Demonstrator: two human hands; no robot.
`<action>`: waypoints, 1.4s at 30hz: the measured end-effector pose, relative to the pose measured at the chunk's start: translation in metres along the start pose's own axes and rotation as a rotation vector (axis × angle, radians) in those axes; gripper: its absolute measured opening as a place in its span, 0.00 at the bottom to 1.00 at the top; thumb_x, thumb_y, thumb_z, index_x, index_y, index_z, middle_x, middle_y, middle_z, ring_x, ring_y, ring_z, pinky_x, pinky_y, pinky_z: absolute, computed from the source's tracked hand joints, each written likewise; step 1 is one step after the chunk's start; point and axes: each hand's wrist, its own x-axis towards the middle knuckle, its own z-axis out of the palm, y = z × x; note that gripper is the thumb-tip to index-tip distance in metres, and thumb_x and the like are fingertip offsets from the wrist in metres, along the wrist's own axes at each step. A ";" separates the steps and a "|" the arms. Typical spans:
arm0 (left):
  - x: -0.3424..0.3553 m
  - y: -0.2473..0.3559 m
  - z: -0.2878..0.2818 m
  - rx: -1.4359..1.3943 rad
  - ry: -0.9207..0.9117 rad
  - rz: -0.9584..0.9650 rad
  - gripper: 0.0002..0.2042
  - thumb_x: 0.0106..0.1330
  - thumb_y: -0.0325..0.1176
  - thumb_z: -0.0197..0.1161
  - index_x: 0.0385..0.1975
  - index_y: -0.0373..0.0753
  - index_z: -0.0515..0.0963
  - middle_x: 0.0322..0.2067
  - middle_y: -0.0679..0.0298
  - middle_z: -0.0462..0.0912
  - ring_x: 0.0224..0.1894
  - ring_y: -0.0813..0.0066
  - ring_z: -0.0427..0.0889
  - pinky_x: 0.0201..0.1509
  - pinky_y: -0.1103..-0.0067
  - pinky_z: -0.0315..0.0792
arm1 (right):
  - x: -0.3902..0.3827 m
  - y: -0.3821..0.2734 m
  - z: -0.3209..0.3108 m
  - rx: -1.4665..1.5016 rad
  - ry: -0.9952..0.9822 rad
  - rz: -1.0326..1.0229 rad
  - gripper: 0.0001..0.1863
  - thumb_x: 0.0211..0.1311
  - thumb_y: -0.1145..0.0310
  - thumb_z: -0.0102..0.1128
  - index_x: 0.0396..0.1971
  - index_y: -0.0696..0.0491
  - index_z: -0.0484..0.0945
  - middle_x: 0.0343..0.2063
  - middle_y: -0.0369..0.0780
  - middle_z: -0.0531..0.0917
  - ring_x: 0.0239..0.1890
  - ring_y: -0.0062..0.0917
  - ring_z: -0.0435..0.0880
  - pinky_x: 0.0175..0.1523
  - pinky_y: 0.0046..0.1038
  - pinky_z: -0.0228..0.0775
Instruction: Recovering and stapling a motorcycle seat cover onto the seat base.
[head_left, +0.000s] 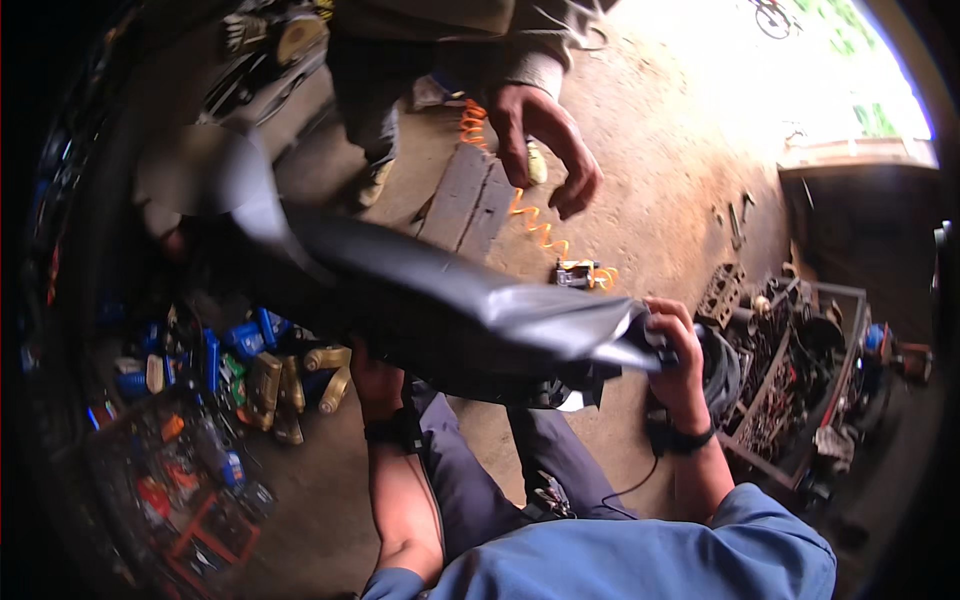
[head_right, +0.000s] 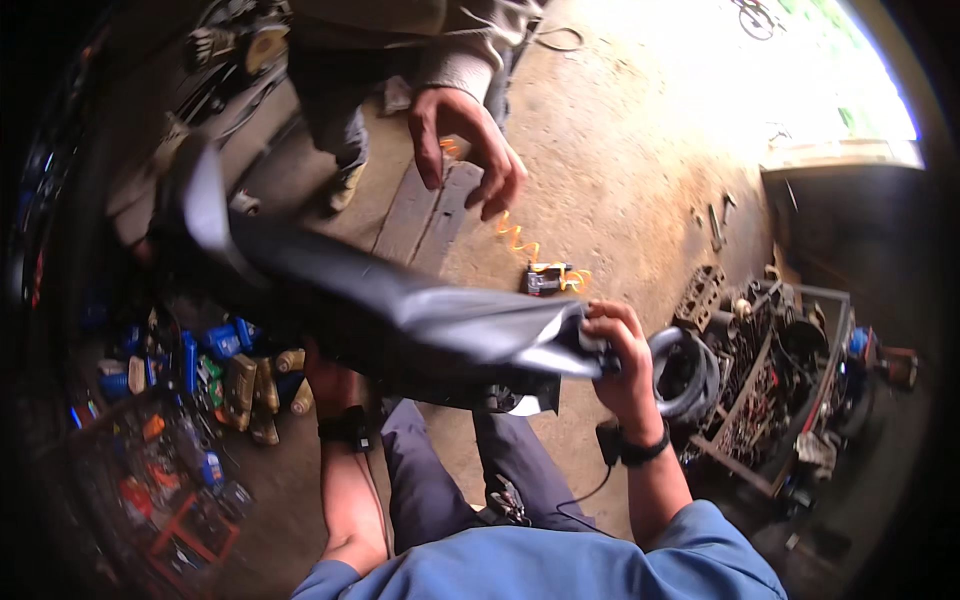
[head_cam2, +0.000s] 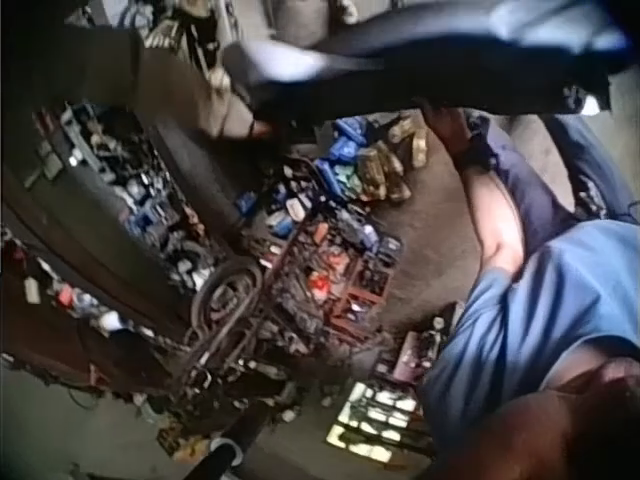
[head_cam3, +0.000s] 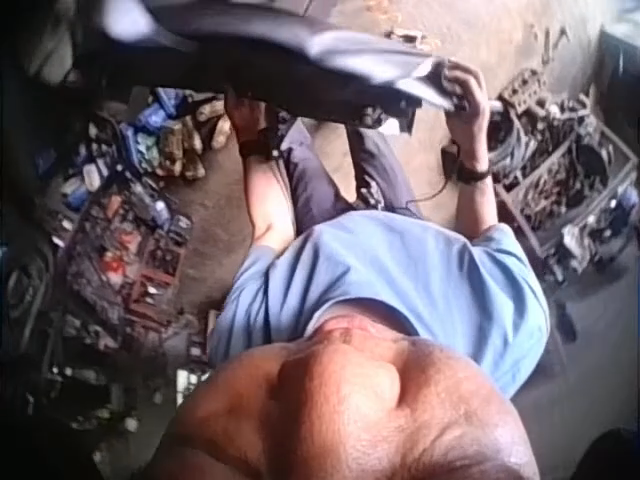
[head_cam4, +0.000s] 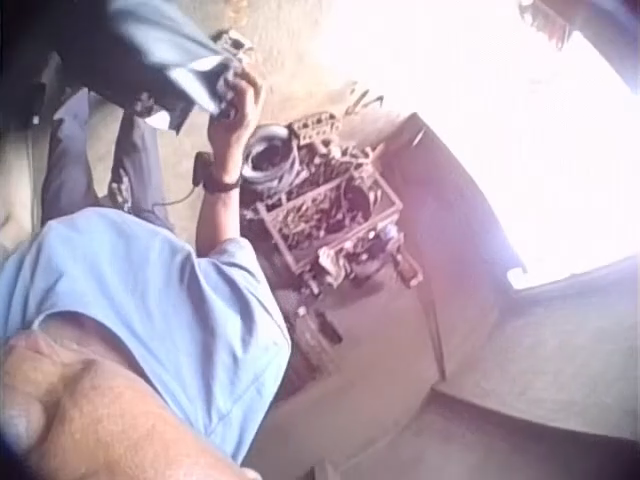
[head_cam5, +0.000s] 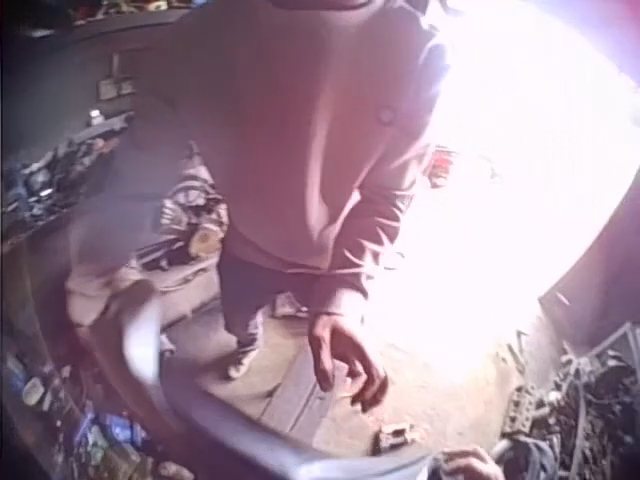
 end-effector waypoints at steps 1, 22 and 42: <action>0.007 -0.012 0.017 -0.049 0.032 0.006 0.20 0.89 0.41 0.54 0.70 0.37 0.78 0.62 0.55 0.87 0.65 0.58 0.85 0.73 0.60 0.78 | -0.013 -0.013 -0.014 -0.050 0.016 -0.076 0.27 0.44 0.87 0.71 0.48 0.55 0.86 0.53 0.48 0.85 0.65 0.49 0.85 0.69 0.46 0.78; -0.069 -0.133 -0.036 0.236 0.344 -0.381 0.22 0.87 0.41 0.54 0.73 0.35 0.75 0.64 0.53 0.86 0.67 0.58 0.84 0.72 0.60 0.79 | 0.001 0.095 0.020 0.903 -0.223 0.723 0.33 0.79 0.52 0.71 0.71 0.60 0.76 0.63 0.40 0.87 0.62 0.24 0.85 0.70 0.32 0.76; -0.031 -0.251 -0.163 0.327 0.358 -0.494 0.25 0.85 0.40 0.56 0.75 0.33 0.72 0.67 0.52 0.84 0.67 0.58 0.84 0.71 0.59 0.80 | 0.330 0.288 0.220 1.214 -0.354 0.060 0.27 0.89 0.55 0.54 0.76 0.55 0.70 0.67 0.43 0.82 0.64 0.28 0.85 0.69 0.35 0.82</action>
